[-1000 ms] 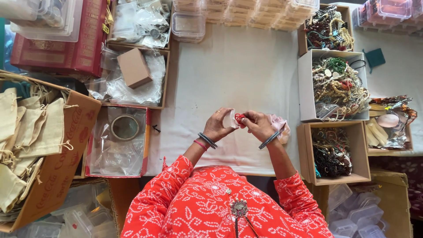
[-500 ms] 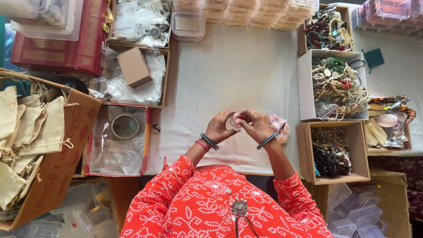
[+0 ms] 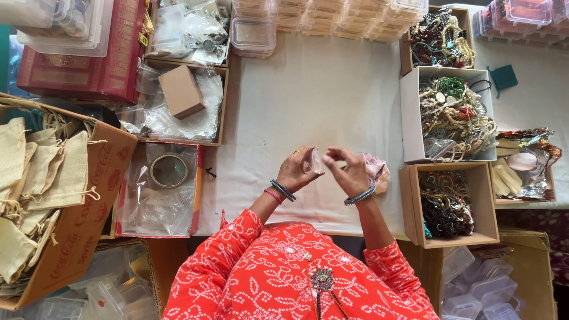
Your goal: The person is packaging small jewelry items, placing them into small plastic boxes and cloth pouches.
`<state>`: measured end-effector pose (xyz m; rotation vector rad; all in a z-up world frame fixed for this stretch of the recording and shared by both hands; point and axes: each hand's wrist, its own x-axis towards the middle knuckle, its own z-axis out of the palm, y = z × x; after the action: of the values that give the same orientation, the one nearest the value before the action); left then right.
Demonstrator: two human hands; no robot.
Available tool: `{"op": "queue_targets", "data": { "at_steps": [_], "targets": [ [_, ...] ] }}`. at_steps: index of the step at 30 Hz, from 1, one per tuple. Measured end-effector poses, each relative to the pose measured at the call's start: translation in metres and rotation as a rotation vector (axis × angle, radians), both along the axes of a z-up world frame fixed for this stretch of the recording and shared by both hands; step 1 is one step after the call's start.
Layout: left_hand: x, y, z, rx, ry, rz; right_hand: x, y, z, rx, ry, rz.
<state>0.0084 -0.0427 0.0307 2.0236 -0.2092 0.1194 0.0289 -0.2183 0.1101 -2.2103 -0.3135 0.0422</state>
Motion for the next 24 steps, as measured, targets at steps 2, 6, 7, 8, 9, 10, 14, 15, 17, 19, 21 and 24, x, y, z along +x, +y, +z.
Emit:
{"op": "queue_targets", "data": {
  "at_steps": [2, 6, 7, 8, 9, 10, 14, 15, 17, 19, 21, 24],
  "targets": [
    [0.001, -0.002, -0.005, -0.006, -0.015, 0.007, -0.005, -0.001, -0.020, -0.005, 0.045, 0.017],
    [0.002, -0.001, 0.003, -0.015, 0.038, -0.012, -0.004, -0.009, -0.070, 0.139, 0.202, -0.063],
    [0.003, 0.000, -0.006, -0.013, 0.039, -0.012, -0.002, -0.016, -0.082, 0.140, 0.203, -0.063],
    [0.004, 0.002, -0.014, -0.151, 0.069, -0.086, 0.001, -0.023, -0.093, 0.264, 0.246, -0.057],
    [0.006, 0.003, -0.022, -0.290, 0.097, -0.158, 0.005, -0.031, -0.104, 0.388, 0.288, -0.050],
    [0.008, 0.002, -0.031, -0.289, 0.097, -0.157, 0.004, -0.032, -0.105, 0.388, 0.289, -0.049],
    [0.011, 0.001, -0.036, -0.587, 0.301, -0.136, 0.001, -0.032, -0.107, 0.424, 0.385, -0.011],
    [0.011, 0.002, -0.028, -0.794, 0.483, -0.160, 0.000, -0.031, -0.106, 0.429, 0.396, -0.005],
    [0.010, 0.003, -0.036, -0.748, 0.443, -0.126, -0.001, -0.030, -0.118, 0.444, 0.390, -0.010],
    [0.009, 0.002, -0.045, -0.701, 0.404, -0.093, -0.002, -0.029, -0.125, 0.459, 0.383, -0.017],
    [0.008, -0.001, -0.053, -0.687, 0.376, -0.073, -0.003, -0.027, -0.128, 0.504, 0.379, -0.058],
    [0.008, -0.003, -0.064, -0.833, 0.462, -0.013, -0.003, -0.021, -0.125, 0.518, 0.370, -0.002]
  ]
}}
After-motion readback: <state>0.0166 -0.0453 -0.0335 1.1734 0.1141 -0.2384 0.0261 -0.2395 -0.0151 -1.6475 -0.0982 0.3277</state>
